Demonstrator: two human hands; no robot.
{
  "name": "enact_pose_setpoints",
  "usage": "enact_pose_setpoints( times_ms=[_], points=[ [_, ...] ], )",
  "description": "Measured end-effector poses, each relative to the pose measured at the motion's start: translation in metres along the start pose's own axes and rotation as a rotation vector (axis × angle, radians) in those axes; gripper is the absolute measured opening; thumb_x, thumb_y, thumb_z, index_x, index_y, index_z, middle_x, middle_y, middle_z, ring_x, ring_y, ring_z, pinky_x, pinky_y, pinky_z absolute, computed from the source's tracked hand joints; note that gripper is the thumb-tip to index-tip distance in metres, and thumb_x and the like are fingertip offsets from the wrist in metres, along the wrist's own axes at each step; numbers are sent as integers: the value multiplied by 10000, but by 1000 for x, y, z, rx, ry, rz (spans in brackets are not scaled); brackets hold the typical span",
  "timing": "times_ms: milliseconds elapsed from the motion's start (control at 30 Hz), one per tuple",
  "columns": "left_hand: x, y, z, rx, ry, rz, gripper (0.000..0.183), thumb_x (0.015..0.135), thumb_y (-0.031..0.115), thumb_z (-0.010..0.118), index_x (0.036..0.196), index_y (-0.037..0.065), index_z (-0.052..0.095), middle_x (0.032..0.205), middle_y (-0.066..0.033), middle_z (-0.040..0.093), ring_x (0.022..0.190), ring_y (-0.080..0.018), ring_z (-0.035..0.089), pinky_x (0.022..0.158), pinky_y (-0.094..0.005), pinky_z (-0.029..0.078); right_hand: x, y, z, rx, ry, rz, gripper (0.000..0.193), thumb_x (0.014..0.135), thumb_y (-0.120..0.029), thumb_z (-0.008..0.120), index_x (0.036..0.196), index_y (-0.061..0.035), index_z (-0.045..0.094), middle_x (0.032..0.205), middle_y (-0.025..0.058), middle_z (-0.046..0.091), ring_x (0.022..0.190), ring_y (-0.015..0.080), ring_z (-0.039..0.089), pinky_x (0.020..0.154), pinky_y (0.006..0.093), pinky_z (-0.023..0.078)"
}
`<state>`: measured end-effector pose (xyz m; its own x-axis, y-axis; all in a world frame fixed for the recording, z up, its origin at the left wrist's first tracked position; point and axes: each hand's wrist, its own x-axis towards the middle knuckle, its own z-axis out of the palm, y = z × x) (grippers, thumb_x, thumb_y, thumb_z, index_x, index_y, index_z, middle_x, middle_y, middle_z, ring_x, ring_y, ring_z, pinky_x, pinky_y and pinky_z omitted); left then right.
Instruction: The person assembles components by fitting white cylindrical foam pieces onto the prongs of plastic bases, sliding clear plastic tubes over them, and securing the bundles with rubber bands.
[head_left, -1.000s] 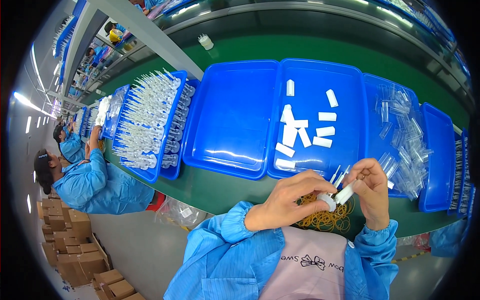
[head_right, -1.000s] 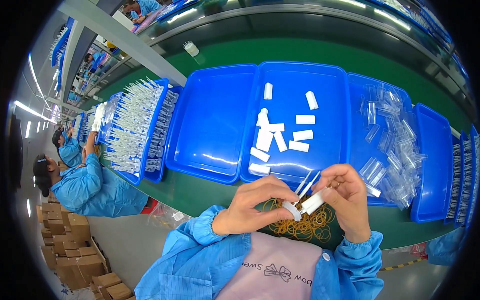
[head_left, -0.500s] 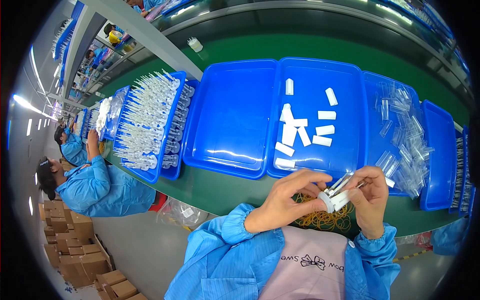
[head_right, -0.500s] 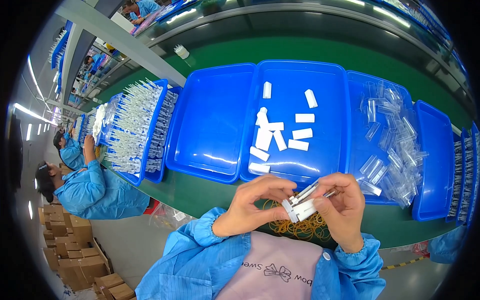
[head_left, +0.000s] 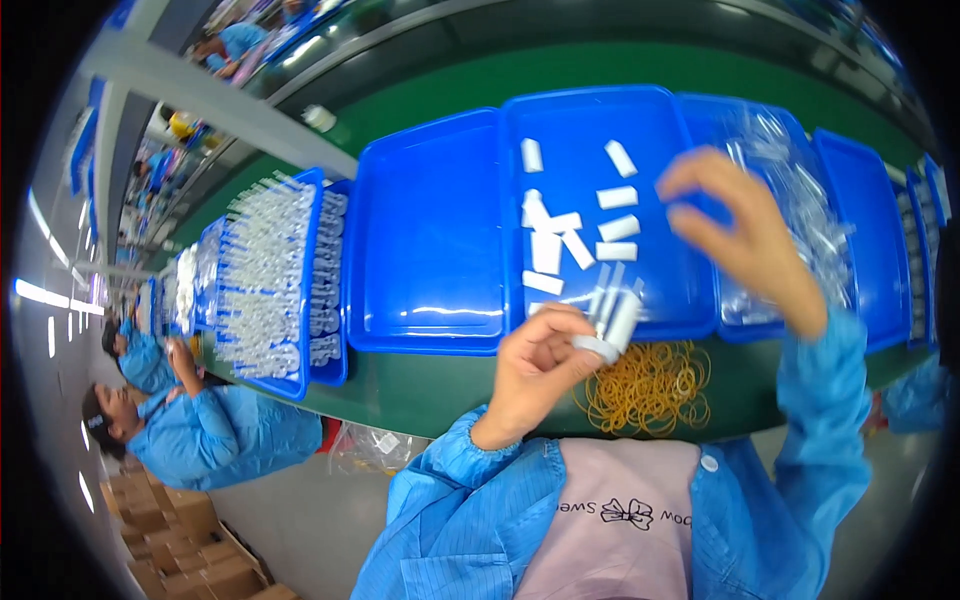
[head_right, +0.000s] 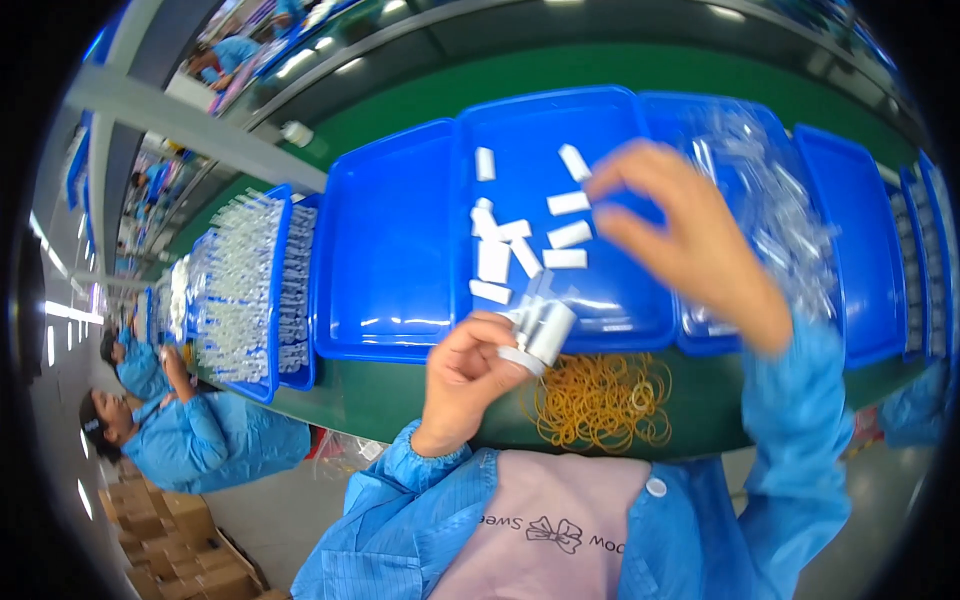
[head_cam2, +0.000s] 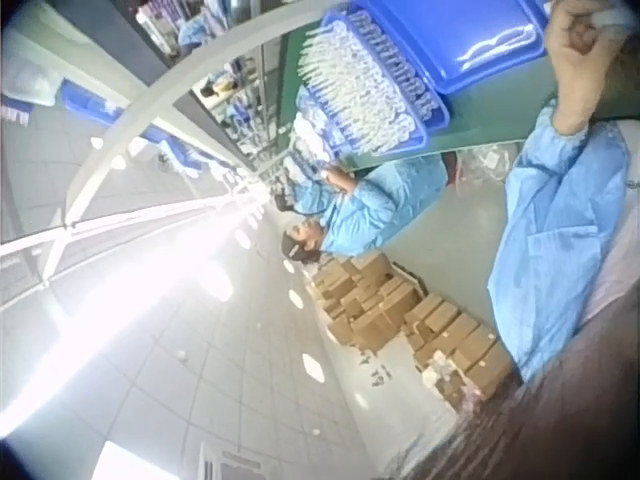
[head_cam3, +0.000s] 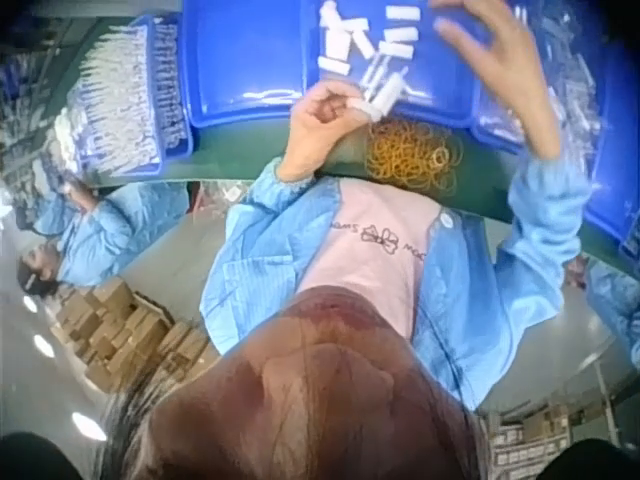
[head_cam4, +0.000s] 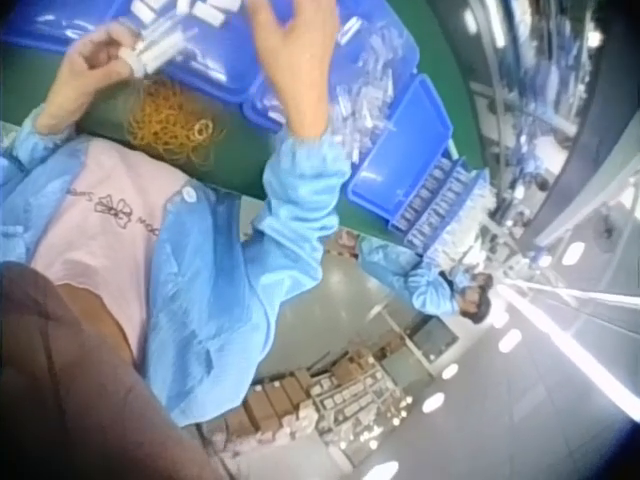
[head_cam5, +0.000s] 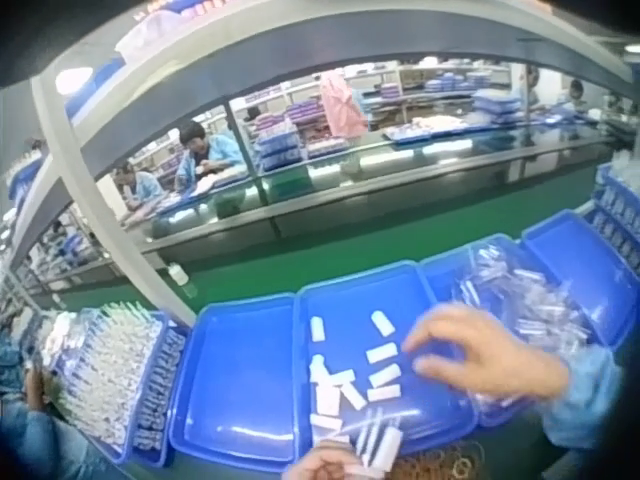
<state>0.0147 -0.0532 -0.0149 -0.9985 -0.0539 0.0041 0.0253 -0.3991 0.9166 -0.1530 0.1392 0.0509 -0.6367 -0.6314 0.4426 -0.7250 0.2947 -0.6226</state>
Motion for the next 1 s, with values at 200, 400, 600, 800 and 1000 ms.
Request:
enact_pose_setpoints(
  times_ms=[200,400,600,800,1000],
  points=[
    [1,7,-7,121,41,113,211,770,-117,623,954,-38,556,1014,-57,477,926,-156,583,818,-268,485,67,73,41,-414,-200,371,269,782,-180,643,1006,-46,578,890,146,633,796,286,625,712,367,494],
    [-6,16,-7,257,77,176,215,757,-112,641,942,-44,552,987,-60,484,904,-151,587,794,-252,488,73,107,79,-635,-258,283,370,764,-121,638,1113,-49,539,984,197,624,911,338,616,786,408,494],
    [-14,25,3,440,91,212,192,745,-71,677,922,-28,617,965,-74,504,849,-140,573,766,-252,498,30,29,19,241,-201,336,310,850,-103,455,1125,-73,597,732,30,572,668,98,558,602,215,452],
    [-20,33,4,500,-68,206,147,761,-3,690,899,-10,641,943,-79,508,823,-133,546,727,-248,489,-30,-39,-7,547,-374,316,209,888,-128,490,1034,-27,602,833,19,575,682,57,488,593,197,406],
    [-15,34,13,411,-132,148,153,760,0,693,903,-14,641,952,-79,502,832,-134,557,735,-248,499,-44,-23,-9,706,-297,385,186,901,-200,540,972,-45,615,879,23,602,710,73,494,623,208,417]
  ],
)
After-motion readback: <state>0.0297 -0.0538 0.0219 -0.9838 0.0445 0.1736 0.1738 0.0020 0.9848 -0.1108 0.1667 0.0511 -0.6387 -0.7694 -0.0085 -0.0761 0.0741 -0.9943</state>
